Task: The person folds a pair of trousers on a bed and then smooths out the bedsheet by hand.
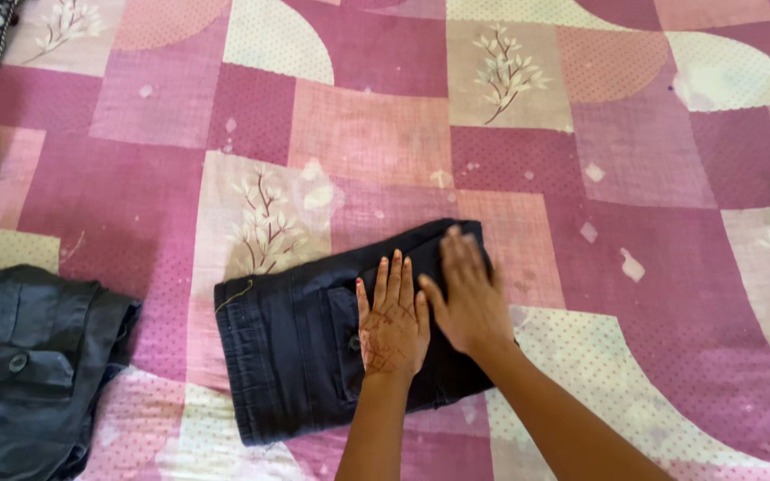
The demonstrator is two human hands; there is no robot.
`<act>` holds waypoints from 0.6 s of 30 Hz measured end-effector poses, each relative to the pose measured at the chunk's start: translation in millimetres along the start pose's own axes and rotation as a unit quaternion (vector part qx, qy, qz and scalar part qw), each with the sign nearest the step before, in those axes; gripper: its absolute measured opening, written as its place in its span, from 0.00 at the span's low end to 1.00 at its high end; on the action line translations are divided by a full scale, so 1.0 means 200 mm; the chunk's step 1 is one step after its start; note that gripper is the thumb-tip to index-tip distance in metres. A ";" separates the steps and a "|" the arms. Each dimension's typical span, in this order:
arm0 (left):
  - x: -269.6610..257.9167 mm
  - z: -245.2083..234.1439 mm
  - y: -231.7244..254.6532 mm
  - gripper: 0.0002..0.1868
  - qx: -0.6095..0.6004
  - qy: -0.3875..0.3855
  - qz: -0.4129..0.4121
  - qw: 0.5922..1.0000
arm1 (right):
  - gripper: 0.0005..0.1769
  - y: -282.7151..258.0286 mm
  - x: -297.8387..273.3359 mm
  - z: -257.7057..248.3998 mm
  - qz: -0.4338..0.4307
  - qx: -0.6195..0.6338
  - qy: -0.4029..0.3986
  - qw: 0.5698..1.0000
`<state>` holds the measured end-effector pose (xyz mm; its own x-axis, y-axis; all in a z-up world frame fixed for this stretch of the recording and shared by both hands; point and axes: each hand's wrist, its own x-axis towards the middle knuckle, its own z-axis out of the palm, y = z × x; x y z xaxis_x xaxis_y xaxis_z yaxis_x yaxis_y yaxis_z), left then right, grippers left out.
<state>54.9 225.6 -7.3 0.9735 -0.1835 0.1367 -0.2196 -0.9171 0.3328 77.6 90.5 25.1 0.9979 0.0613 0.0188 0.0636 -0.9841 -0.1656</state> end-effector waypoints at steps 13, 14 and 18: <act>-0.30 -0.14 0.04 0.48 -0.082 -0.029 -0.040 0.995 | 0.50 0.10 -0.40 -0.15 -0.043 0.021 -0.003 0.999; -0.32 -0.12 0.04 0.48 -0.079 -0.022 -0.047 0.995 | 0.49 0.11 -0.43 -0.16 -0.042 0.035 -0.006 0.998; -0.41 -0.03 0.10 0.50 -0.145 0.058 -0.122 0.980 | 0.46 0.15 -0.53 -0.20 -0.056 0.059 -0.018 0.997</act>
<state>-29.4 224.8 -6.5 0.9890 0.0857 0.1203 -0.0070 -0.7865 0.6175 -27.5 48.5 58.2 0.9842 0.1769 0.0076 0.1720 -0.9448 -0.2788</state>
